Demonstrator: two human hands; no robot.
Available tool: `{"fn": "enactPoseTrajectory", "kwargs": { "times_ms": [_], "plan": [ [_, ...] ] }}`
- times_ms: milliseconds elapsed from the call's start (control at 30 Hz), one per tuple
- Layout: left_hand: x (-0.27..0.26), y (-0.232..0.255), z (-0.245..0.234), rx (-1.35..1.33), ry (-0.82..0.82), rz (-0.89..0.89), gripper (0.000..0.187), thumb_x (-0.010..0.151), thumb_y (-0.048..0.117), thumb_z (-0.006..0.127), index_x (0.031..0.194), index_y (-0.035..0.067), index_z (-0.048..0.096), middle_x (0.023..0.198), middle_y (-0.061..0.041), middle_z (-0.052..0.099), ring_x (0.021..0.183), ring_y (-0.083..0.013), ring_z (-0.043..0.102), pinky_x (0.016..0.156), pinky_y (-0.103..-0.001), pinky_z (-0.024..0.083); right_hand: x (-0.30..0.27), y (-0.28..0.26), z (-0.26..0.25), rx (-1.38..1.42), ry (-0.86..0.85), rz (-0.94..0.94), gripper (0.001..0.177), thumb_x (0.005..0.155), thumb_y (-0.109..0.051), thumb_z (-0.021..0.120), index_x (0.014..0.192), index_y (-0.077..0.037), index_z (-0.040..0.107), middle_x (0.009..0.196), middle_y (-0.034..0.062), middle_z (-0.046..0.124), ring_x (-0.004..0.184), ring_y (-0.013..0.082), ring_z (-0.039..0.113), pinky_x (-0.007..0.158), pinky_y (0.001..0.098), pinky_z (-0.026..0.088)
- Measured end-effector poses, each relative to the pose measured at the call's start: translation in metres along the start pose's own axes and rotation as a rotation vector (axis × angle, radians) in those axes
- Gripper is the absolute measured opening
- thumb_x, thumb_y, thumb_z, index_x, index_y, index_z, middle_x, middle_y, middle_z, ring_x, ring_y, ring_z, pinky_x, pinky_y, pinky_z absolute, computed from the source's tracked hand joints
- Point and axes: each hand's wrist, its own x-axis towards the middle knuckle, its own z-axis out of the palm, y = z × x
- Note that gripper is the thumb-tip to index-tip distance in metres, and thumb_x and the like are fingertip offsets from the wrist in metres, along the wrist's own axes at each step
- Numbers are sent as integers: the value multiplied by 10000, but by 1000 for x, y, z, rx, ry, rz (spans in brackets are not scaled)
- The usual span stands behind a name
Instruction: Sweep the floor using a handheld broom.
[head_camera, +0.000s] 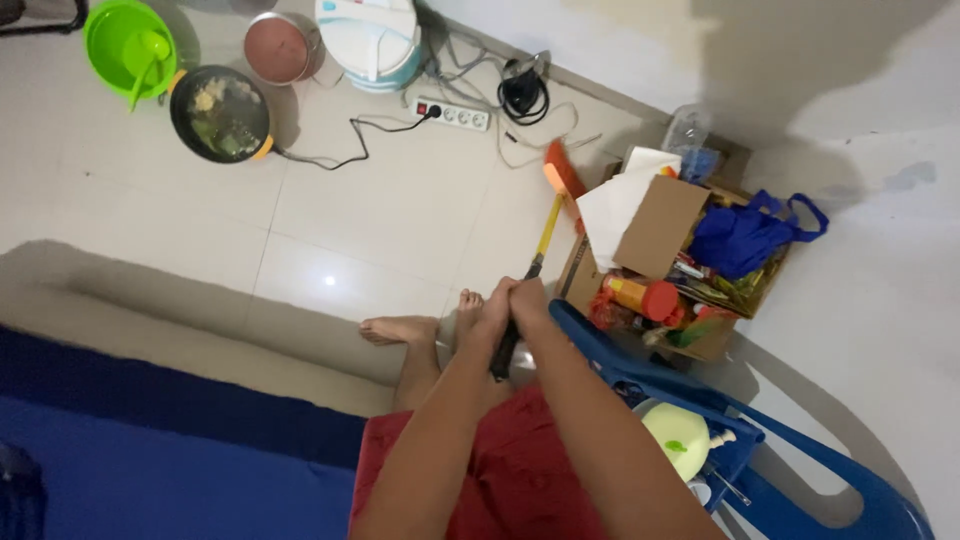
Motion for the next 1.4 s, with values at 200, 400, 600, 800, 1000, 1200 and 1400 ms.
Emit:
{"fn": "enactPoseTrajectory", "kwargs": {
  "times_ms": [200,400,600,800,1000,1200,1400],
  "plan": [
    [-26,-38,4,-1817,25,-220,371,1075,166,556,1264,-145,487,1289,-151,471,1180,-313,454,1137,-392,335,-52,-2,59,-128,-74,-1,515,966,-352,617,1015,153,706,1069,371,709,1026,429,713,865,507,548],
    [-183,-44,-210,-1756,41,-447,426,1000,232,558,1253,-110,575,1194,-142,568,1127,-290,520,1045,-381,394,-116,20,102,-193,-161,-77,473,979,-305,583,1093,152,624,1072,354,704,1031,436,703,862,498,554],
    [-185,-123,-1,-1976,103,-531,501,955,292,558,1284,-74,650,1238,-119,653,1160,-259,569,1051,-365,416,-164,45,154,-243,-269,-153,444,994,-251,540,1188,147,527,1075,333,698,1038,444,692,857,488,563],
    [-224,-122,-41,-1957,64,-670,571,965,356,474,1358,-18,654,1394,-124,631,1301,-253,531,1146,-336,326,-187,17,158,-348,-371,-34,427,1115,-248,301,1290,57,543,1168,275,707,1072,407,682,873,468,538],
    [-218,-102,-124,-1905,152,-509,612,899,337,476,1418,38,599,1472,-101,577,1383,-232,491,1170,-345,308,-114,44,187,-574,2,-469,372,1010,-172,384,1285,57,486,1244,262,599,1178,369,557,983,442,444],
    [-156,-117,-174,-2006,172,-508,625,897,382,484,1420,66,616,1410,-125,610,1275,-253,555,1125,-347,367,-134,-101,150,-637,-87,-411,366,1009,-210,459,1271,34,534,1234,248,650,1240,394,559,1101,505,392],
    [-70,-134,-40,-2475,161,-478,586,959,436,490,1311,-14,615,1193,-138,617,1052,-268,556,963,-381,443,-117,-123,164,-507,-245,-283,488,994,-229,441,1330,123,409,938,269,710,934,429,703,874,536,572]
  ]
}}
